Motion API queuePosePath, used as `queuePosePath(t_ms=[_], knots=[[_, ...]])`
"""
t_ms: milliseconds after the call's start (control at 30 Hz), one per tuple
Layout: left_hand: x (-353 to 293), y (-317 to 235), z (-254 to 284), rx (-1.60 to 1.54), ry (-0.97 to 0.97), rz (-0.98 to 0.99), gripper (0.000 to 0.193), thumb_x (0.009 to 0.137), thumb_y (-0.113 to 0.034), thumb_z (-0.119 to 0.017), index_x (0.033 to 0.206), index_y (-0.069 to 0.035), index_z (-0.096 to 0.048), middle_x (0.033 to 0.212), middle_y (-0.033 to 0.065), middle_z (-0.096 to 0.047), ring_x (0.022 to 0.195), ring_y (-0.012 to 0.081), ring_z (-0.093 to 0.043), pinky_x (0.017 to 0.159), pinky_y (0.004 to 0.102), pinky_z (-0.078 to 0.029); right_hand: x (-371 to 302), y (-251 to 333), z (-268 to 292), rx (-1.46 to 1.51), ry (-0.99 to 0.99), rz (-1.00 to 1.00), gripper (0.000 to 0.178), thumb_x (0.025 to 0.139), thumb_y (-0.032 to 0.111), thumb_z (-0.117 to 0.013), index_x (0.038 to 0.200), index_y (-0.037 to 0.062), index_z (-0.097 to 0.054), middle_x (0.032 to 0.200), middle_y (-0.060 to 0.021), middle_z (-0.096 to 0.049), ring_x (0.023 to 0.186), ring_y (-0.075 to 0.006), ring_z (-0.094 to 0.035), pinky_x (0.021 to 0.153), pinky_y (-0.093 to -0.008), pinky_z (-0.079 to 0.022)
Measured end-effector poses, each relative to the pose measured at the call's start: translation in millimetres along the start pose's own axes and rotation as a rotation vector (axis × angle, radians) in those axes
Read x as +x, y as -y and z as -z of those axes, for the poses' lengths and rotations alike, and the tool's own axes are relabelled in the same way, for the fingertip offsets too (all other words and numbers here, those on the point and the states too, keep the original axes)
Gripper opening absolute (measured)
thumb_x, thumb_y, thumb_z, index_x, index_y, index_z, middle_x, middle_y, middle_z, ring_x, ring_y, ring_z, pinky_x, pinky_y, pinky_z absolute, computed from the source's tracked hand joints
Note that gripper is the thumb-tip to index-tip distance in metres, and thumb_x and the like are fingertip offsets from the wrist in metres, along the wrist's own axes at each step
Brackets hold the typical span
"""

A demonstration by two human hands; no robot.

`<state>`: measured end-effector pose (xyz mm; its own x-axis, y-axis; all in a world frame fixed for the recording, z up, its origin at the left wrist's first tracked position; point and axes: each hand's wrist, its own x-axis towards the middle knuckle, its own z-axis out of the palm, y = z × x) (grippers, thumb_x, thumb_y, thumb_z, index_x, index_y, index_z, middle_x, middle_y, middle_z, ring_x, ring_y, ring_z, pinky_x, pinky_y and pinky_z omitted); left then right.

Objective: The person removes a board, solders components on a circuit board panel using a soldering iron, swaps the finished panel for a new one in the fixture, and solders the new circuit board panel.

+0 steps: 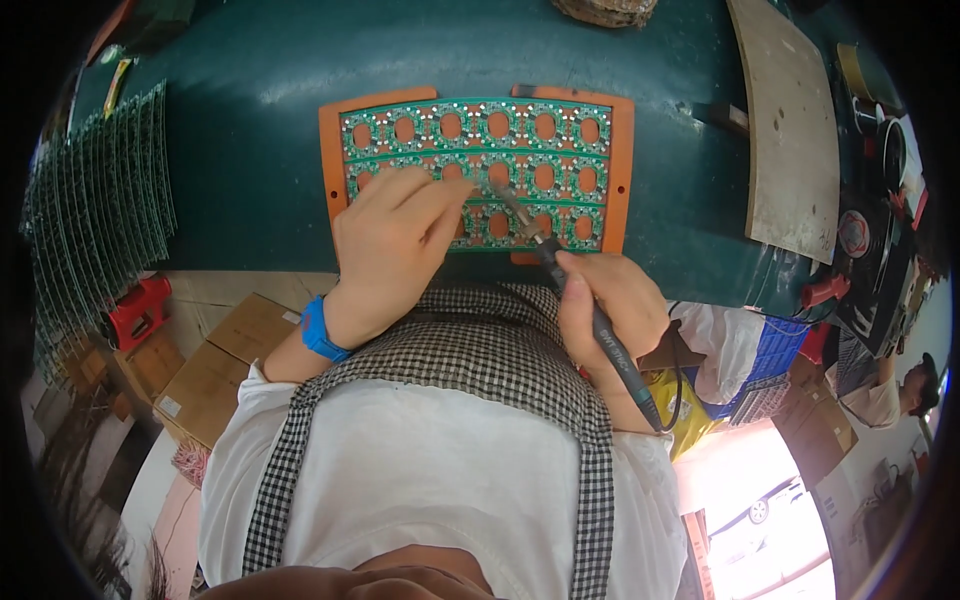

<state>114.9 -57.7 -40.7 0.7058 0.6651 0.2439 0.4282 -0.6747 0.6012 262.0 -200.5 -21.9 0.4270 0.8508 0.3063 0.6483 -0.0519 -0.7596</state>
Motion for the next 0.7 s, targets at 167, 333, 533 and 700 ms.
queuePosePath(t_ms=[167, 333, 533, 700], knots=[[22, 7, 1, -0.033, -0.056, 0.069, 0.012, 0.077, -0.005, -0.065, 0.088, -0.008, -0.064, 0.073, 0.0045, -0.059, 0.066, 0.0211, -0.056, 0.059, 0.0327, -0.044, 19, 1, -4, 0.029, -0.081, -0.078, 0.01, 0.076, -0.001, -0.06, 0.082, -0.0041, -0.066, 0.072, -0.0142, -0.065, 0.062, -0.0227, -0.064, 0.058, -0.0281, -0.05], [30, 10, -10, -0.042, -0.083, 0.063, 0.012, 0.078, -0.005, -0.064, 0.09, -0.006, -0.063, 0.075, 0.0066, -0.06, 0.067, 0.0243, -0.057, 0.061, 0.0353, -0.046, 34, -4, -12, 0.011, -0.071, -0.044, 0.01, 0.074, -0.003, -0.061, 0.083, -0.0042, -0.066, 0.071, -0.0134, -0.064, 0.061, -0.0222, -0.063, 0.057, -0.028, -0.049], [29, 9, -7, -0.008, 0.038, 0.062, 0.01, 0.079, -0.006, -0.064, 0.089, -0.006, -0.063, 0.08, 0.0075, -0.061, 0.071, 0.0259, -0.058, 0.063, 0.0351, -0.047, 34, -3, -13, 0.02, -0.045, -0.05, 0.009, 0.074, -0.002, -0.062, 0.081, -0.0041, -0.066, 0.07, -0.0136, -0.064, 0.06, -0.022, -0.063, 0.058, -0.028, -0.05], [33, 6, 5, -0.025, -0.044, 0.068, 0.009, 0.077, -0.004, -0.064, 0.087, -0.006, -0.064, 0.074, 0.0073, -0.059, 0.067, 0.0242, -0.057, 0.061, 0.034, -0.047, 36, -2, -8, 0.002, -0.097, -0.014, 0.007, 0.073, -0.001, -0.062, 0.079, -0.0037, -0.065, 0.071, -0.0142, -0.065, 0.06, -0.022, -0.064, 0.058, -0.0281, -0.051]])
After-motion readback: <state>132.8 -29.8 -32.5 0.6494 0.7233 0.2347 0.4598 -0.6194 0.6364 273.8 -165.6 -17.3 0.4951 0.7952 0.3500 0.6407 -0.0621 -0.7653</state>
